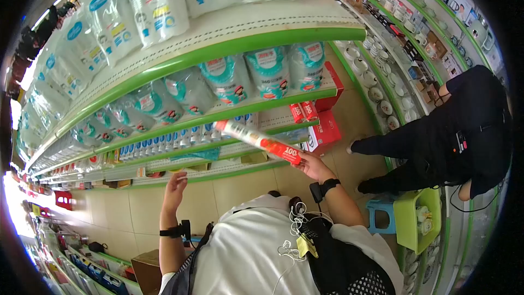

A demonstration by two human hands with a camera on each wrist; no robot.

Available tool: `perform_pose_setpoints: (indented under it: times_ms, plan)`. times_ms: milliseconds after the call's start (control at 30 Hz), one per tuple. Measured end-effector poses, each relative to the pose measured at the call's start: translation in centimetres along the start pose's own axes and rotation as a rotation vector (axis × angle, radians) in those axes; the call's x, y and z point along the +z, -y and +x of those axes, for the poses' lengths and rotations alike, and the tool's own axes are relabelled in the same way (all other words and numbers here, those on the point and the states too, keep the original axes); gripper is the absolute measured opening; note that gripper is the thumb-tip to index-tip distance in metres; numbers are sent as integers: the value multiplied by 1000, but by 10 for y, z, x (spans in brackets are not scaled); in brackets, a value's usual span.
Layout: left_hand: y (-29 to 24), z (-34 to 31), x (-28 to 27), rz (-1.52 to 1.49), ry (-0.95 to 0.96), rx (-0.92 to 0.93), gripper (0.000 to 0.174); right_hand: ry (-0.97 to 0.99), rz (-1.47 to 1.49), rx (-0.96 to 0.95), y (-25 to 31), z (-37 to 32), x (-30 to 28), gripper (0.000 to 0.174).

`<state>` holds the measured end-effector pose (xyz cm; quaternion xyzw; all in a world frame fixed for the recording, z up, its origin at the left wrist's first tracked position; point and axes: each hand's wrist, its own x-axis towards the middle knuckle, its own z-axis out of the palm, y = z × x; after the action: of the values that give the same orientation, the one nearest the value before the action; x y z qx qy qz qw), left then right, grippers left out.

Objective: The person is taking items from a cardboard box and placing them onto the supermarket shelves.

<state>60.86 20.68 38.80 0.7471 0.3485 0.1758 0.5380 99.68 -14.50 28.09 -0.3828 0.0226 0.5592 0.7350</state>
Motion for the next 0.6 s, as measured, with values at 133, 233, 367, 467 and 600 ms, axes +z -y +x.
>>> perform_pose_setpoints:
  times_ms: [133,233,367,467,600]
  plan:
    - [16,-2,21,44,21,-133,28,-89,204,-198,13,35,-26,29]
    - [15,-19,32,1,10,-227,29,-183,324,-210,22,80,-35,28]
    - [19,-41,35,-34,-58,-336,28,-247,397,-271,28,122,-23,25]
    - [26,-74,32,-48,-150,-420,29,-428,220,-114,22,156,-36,30]
    - [47,-122,24,-108,-223,-583,29,-592,138,-109,18,185,-44,30]
